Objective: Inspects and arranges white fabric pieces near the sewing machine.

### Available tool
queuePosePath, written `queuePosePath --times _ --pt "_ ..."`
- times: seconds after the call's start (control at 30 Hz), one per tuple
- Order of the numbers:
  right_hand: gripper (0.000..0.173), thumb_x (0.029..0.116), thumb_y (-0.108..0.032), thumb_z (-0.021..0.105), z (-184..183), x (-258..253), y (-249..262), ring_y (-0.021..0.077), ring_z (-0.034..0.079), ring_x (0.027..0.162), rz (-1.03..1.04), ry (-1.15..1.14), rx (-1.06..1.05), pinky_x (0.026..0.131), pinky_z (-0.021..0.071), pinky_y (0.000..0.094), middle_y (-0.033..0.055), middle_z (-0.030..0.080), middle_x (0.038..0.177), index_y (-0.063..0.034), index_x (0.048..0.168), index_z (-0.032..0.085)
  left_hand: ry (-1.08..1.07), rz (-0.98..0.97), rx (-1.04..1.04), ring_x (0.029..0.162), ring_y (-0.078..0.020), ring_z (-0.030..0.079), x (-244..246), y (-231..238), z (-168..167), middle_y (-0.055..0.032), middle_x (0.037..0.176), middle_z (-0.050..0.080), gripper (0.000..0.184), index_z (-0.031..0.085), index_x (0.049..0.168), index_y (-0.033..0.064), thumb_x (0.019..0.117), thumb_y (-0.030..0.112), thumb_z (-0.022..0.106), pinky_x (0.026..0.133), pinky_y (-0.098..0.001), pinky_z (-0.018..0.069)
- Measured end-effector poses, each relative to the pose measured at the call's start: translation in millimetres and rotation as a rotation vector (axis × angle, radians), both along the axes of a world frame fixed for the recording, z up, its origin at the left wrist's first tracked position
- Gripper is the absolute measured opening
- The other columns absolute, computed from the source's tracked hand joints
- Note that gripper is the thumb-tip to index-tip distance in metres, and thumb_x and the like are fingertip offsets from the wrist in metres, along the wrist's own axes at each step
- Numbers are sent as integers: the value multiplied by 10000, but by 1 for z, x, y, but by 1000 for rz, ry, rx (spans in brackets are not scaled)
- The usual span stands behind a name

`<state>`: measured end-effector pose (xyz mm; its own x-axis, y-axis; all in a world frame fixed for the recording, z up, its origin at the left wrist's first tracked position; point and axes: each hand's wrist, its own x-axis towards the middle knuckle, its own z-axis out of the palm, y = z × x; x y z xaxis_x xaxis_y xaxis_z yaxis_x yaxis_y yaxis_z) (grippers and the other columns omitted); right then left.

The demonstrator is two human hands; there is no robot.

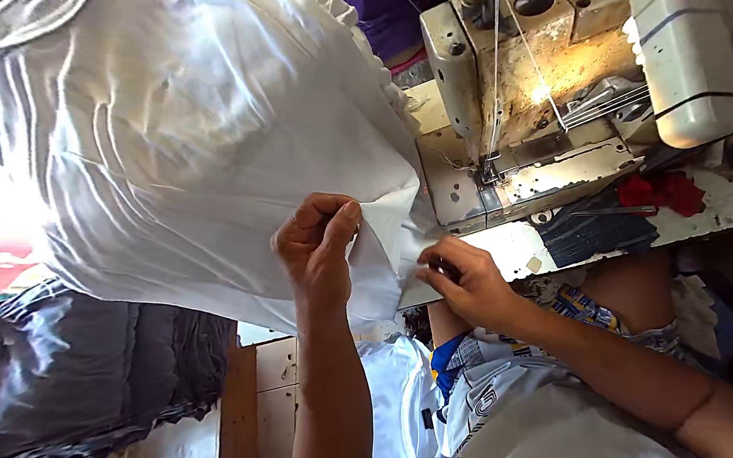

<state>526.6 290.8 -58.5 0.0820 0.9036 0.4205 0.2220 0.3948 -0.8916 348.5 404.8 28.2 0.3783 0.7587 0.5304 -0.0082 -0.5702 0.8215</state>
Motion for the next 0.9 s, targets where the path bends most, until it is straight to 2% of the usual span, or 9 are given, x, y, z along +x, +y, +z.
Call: queuePosePath --times 0.13,0.27,0.4,0.5,0.6,0.7,0.73,0.83,0.9 --pt "257 948 -193 741 8 -20 20 96 535 692 -127 -58 64 600 502 246 61 597 954 -28 1127 655 86 -68 65 752 -76 647 -3 1 16 26 911 693 78 699 1009 80 991 107 629 677 -233 559" --pt "298 951 -219 747 5 -36 15 72 506 660 -141 8 67 569 466 222 62 616 981 -23 1154 654 224 -85 75 752 -77 642 -4 2 30 20 937 702 124 724 989 82 969 105 604 658 -230 548" --pt "176 970 -192 714 5 -36 17 100 577 718 -137 -75 50 622 527 261 51 626 912 -29 1033 693 410 -133 27 673 -72 633 -6 -1 38 27 866 712 117 716 981 115 964 131 601 588 -210 531" --pt "84 966 -121 670 3 -21 24 135 641 767 -126 -215 38 682 578 330 42 649 860 -48 966 712 528 -88 122 684 -57 625 -11 -2 36 51 864 696 128 713 992 137 987 171 590 589 -213 520" --pt "73 975 -89 656 14 -3 20 109 616 740 -83 -153 40 663 558 277 46 641 853 -29 959 694 632 -61 204 857 -86 668 -16 -5 21 23 1041 664 171 683 1107 133 952 194 643 699 -281 600" --pt "49 972 -52 658 20 7 18 95 603 730 24 -16 19 639 540 240 54 644 878 -15 955 685 715 -101 27 976 -173 656 -3 -20 -23 -53 1245 590 609 551 1334 146 820 269 853 724 -379 606" --pt "47 979 -48 656 19 9 18 98 612 744 72 35 -3 650 548 243 56 651 896 -13 969 685 723 -63 5 967 -174 650 4 -25 -41 -55 1243 590 638 545 1364 156 816 241 860 738 -392 599" --pt "114 1014 -60 613 8 12 13 105 618 725 127 218 -34 631 549 253 65 676 910 4 1035 704 595 126 -8 803 -127 660 10 -31 -67 -28 1010 694 257 657 1195 125 944 133 713 686 -360 577" --pt "97 1000 -83 637 -10 12 4 102 597 700 33 244 -52 609 536 256 51 654 881 -12 1003 702 468 179 -48 749 -82 646 3 -28 -60 8 964 698 195 665 1173 127 981 162 679 641 -293 566"
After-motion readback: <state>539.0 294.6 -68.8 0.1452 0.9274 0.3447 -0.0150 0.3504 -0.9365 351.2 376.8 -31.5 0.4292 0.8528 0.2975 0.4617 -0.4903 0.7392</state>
